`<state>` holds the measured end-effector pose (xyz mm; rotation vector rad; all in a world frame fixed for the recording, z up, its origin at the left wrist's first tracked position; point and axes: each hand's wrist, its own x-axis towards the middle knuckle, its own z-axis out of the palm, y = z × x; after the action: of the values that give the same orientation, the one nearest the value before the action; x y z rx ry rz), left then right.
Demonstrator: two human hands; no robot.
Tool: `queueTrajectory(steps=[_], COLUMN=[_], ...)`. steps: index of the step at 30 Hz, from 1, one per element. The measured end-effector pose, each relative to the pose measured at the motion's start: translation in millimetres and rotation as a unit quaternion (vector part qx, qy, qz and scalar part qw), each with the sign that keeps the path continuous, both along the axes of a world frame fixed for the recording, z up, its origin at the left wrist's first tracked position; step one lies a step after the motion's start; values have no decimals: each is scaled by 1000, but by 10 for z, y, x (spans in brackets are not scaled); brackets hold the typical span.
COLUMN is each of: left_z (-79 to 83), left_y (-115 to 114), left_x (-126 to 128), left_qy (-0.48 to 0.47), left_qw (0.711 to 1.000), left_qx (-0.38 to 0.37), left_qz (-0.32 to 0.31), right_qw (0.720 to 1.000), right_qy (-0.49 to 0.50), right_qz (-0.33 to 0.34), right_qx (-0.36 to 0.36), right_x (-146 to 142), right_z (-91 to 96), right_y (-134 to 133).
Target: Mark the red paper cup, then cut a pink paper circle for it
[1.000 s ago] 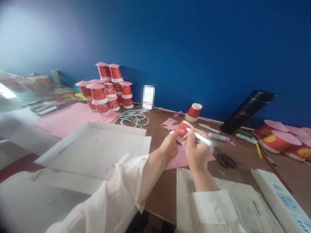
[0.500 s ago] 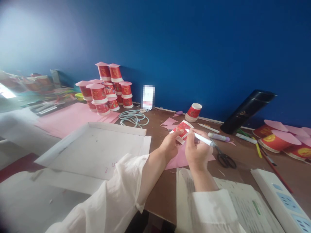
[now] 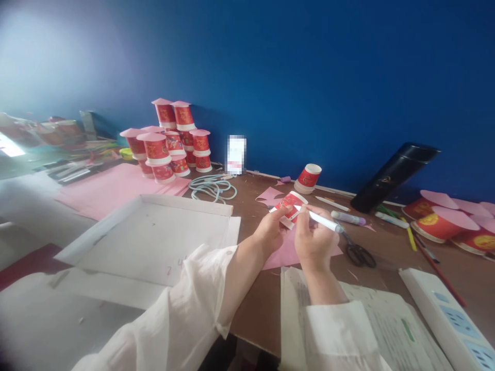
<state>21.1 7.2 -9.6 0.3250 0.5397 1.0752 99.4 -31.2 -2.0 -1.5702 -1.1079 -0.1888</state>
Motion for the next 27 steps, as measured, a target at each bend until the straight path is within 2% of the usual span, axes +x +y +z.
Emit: queueTrajectory(steps=[11,27], left_z=[42,-6], left_y=[-24,-3], left_x=[-3,13], left_qy=[-17,4], left_qw=[1000,1000], left_qx=[3,9], left_qz=[4,7], right_qw=[1000,1000], right_qy=[0,-8], right_qz=[8,3], right_qx=[1,7], right_x=[-2,11], right_z=[-1,-23], right_y=[-5,15])
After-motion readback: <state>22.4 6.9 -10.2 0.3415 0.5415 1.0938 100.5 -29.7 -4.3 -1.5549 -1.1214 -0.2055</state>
